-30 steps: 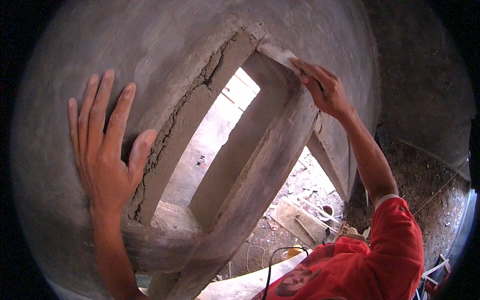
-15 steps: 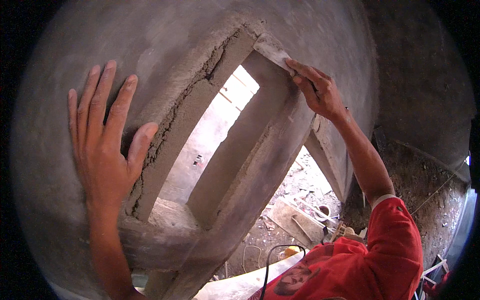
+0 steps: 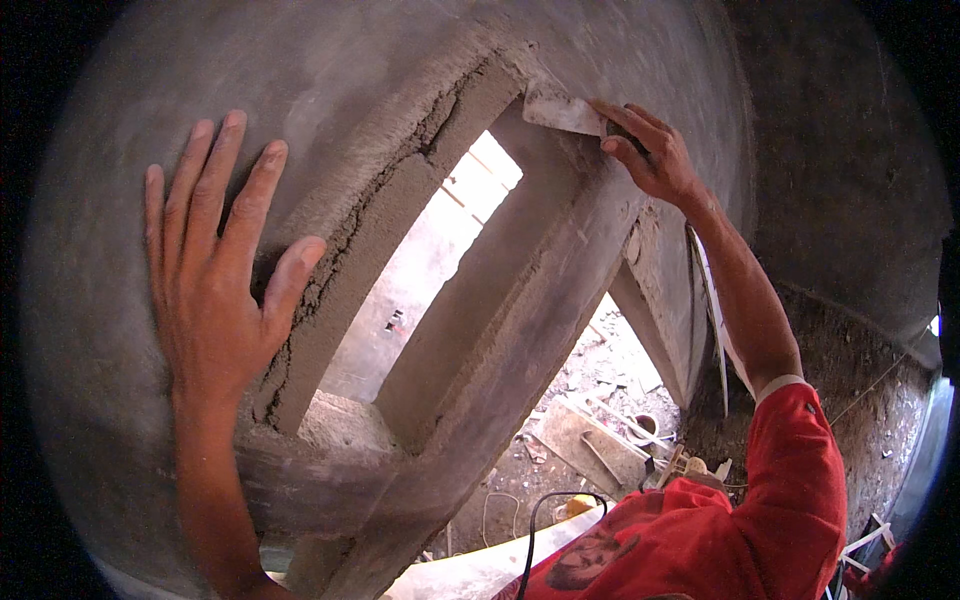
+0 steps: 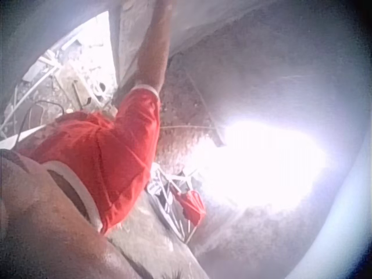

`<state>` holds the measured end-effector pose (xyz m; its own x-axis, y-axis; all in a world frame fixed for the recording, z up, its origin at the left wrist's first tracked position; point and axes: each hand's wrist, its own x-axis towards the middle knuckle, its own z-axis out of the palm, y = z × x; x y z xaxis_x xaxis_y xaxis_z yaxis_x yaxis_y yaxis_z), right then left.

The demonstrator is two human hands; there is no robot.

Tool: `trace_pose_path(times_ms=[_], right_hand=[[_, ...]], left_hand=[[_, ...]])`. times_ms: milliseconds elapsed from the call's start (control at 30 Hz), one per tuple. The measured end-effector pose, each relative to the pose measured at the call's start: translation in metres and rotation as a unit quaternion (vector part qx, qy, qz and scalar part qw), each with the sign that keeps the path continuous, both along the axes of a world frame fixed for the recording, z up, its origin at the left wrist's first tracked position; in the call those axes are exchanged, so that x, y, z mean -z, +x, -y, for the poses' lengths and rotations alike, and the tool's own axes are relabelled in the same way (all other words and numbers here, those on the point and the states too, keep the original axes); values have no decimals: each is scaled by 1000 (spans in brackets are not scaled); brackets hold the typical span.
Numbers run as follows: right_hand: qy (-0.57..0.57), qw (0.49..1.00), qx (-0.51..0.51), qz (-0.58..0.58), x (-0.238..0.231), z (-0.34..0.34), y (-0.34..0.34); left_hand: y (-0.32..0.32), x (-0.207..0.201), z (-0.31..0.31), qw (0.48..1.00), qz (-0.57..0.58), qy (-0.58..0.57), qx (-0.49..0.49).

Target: The person uses a trowel to smooth and finish the edges of a rectangular opening in a concrete wall. They repeatedly scrape and level the surface around the opening, working methodically along the perimeter.

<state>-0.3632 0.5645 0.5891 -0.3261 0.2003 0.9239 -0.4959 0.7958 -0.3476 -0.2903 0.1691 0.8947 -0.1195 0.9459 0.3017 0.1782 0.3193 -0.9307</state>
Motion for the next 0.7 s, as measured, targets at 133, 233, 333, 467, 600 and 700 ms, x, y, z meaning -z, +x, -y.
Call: trace_pose_path(times_ms=[133,233,333,467,600,700], right_hand=[[45,997,22,-52,-15,-5,-12],[50,998,29,-29,-26,-2,-2],[53,997,32,-54,-26,-5,2],[57,995,47,-71,-39,1,-3],[79,995,55,-32,-51,9,9],[54,994,79,-57,-32,-5,8]], left_hand=[[0,1,0,1000,5,6,3],[2,3,0,1000,2,21,2],[0,0,-1,1000,-1,14,-2],[3,-2,-3,1000,2,9,-10],[7,-1,1,1000,0,4,-23],[8,-3,-4,1000,-2,10,-16]])
